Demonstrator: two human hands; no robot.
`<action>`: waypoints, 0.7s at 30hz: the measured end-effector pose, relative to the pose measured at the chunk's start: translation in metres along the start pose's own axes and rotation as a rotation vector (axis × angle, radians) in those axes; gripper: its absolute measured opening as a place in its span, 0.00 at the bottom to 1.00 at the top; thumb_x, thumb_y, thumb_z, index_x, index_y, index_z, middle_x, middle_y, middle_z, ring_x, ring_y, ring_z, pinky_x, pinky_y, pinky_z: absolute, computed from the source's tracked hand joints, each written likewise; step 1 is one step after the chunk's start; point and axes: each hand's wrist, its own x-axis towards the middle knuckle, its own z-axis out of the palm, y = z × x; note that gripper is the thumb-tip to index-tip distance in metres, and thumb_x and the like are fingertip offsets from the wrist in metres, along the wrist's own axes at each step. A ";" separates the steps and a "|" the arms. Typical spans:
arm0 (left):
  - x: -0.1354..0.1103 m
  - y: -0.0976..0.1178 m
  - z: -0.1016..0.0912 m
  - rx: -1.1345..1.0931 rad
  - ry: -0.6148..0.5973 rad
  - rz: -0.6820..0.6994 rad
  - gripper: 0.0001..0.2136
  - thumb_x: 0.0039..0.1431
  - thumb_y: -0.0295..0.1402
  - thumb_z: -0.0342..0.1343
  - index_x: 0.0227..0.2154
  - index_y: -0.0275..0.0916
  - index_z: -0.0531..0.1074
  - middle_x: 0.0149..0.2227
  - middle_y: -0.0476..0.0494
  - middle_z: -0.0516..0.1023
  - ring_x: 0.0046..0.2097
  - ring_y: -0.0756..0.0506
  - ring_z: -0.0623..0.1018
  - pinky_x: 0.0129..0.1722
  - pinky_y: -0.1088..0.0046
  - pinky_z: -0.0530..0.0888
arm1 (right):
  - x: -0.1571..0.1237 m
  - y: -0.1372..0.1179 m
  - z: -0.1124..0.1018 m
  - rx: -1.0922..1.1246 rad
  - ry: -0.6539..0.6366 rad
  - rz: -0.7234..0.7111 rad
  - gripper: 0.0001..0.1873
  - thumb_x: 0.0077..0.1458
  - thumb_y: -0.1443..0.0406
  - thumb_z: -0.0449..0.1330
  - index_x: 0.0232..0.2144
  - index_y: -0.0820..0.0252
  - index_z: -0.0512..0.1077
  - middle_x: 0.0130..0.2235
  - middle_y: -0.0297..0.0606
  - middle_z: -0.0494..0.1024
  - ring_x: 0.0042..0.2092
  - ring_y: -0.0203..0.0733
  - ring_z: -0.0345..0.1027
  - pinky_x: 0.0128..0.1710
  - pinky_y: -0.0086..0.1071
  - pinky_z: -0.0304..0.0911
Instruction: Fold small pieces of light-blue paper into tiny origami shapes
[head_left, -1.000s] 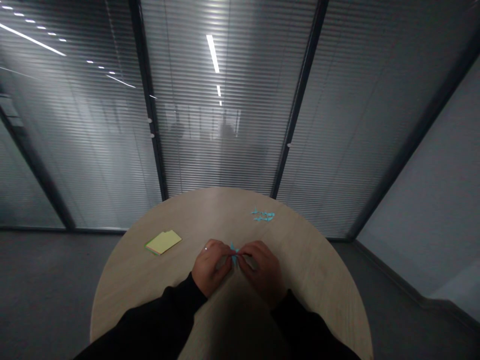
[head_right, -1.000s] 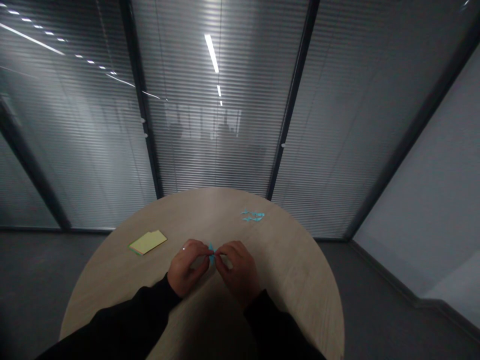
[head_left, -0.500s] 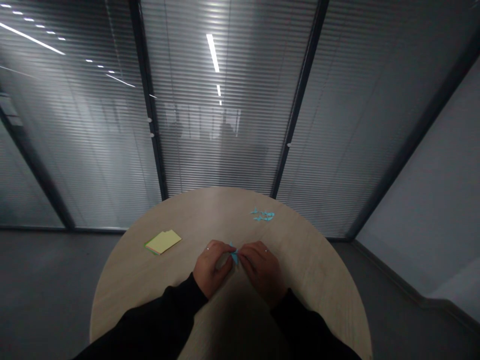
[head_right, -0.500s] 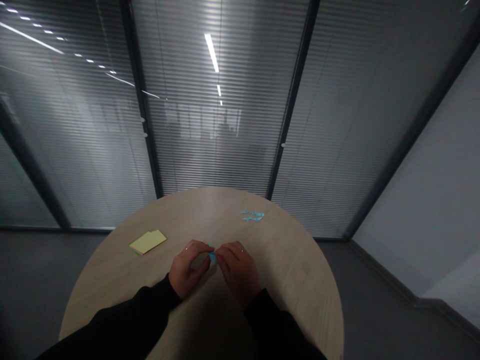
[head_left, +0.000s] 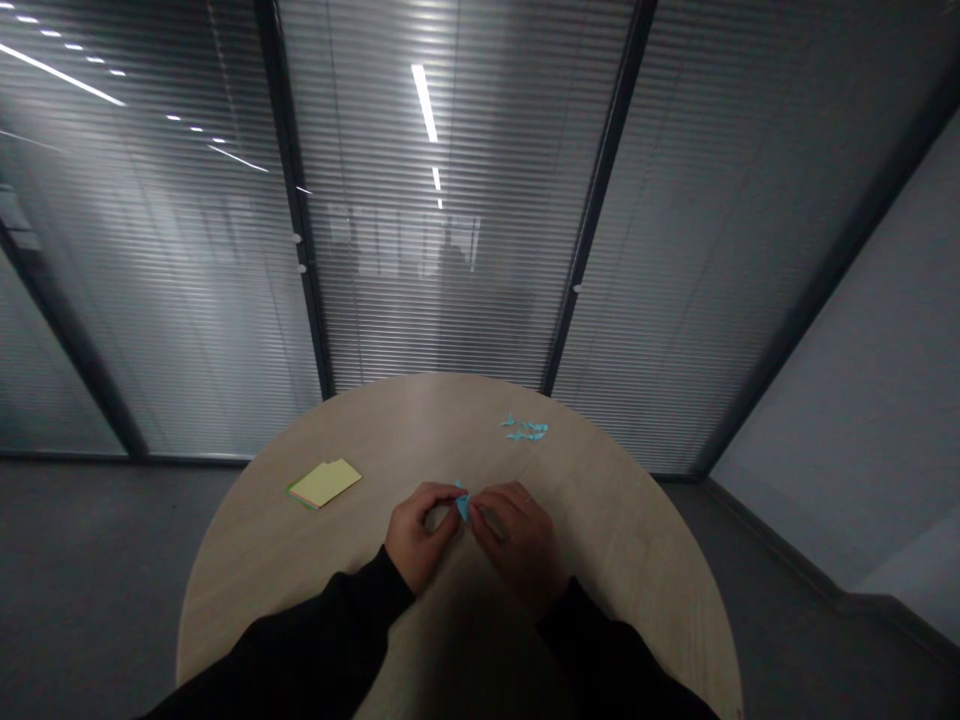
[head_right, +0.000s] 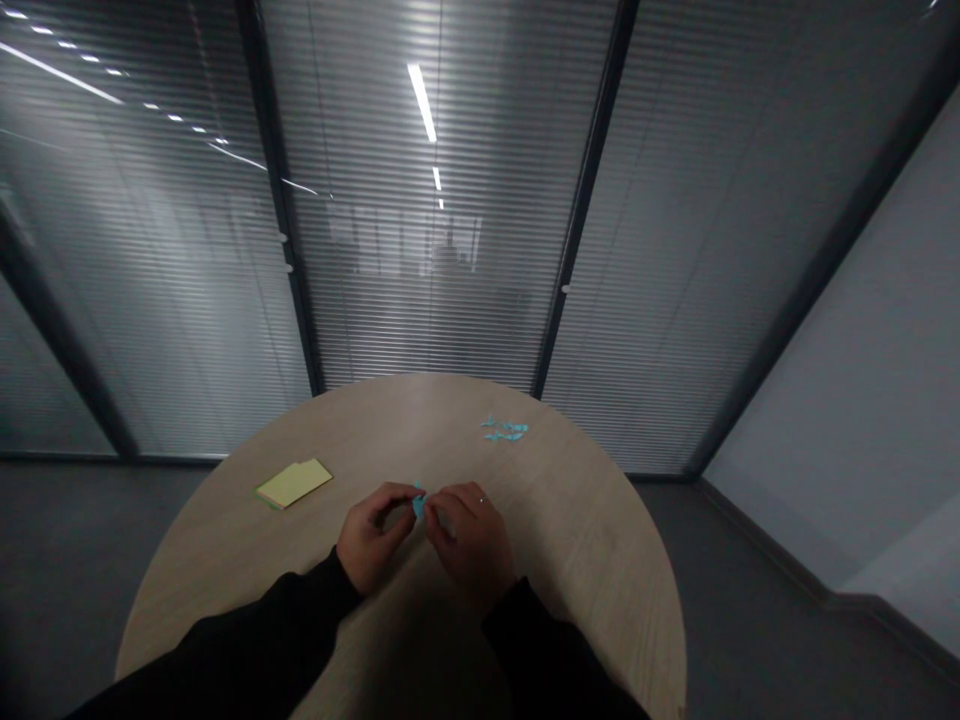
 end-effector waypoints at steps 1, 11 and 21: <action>0.000 0.000 0.000 -0.012 -0.002 -0.008 0.08 0.58 0.29 0.56 0.38 0.40 0.78 0.38 0.42 0.81 0.42 0.44 0.79 0.45 0.67 0.75 | 0.000 0.000 0.001 0.018 0.009 0.022 0.05 0.61 0.68 0.57 0.33 0.55 0.73 0.33 0.38 0.78 0.37 0.43 0.70 0.38 0.37 0.67; -0.001 0.000 0.003 -0.142 -0.052 -0.123 0.08 0.57 0.32 0.59 0.39 0.39 0.78 0.38 0.41 0.82 0.41 0.44 0.80 0.45 0.67 0.75 | -0.001 0.003 0.004 0.128 0.023 0.145 0.04 0.57 0.68 0.58 0.30 0.56 0.71 0.30 0.36 0.75 0.33 0.40 0.69 0.34 0.32 0.66; 0.001 0.004 0.004 -0.290 -0.090 -0.238 0.10 0.53 0.36 0.64 0.35 0.37 0.78 0.35 0.41 0.82 0.39 0.44 0.80 0.41 0.69 0.75 | 0.001 0.004 0.002 0.025 -0.030 0.061 0.06 0.61 0.67 0.55 0.31 0.57 0.69 0.32 0.37 0.74 0.36 0.42 0.68 0.35 0.33 0.65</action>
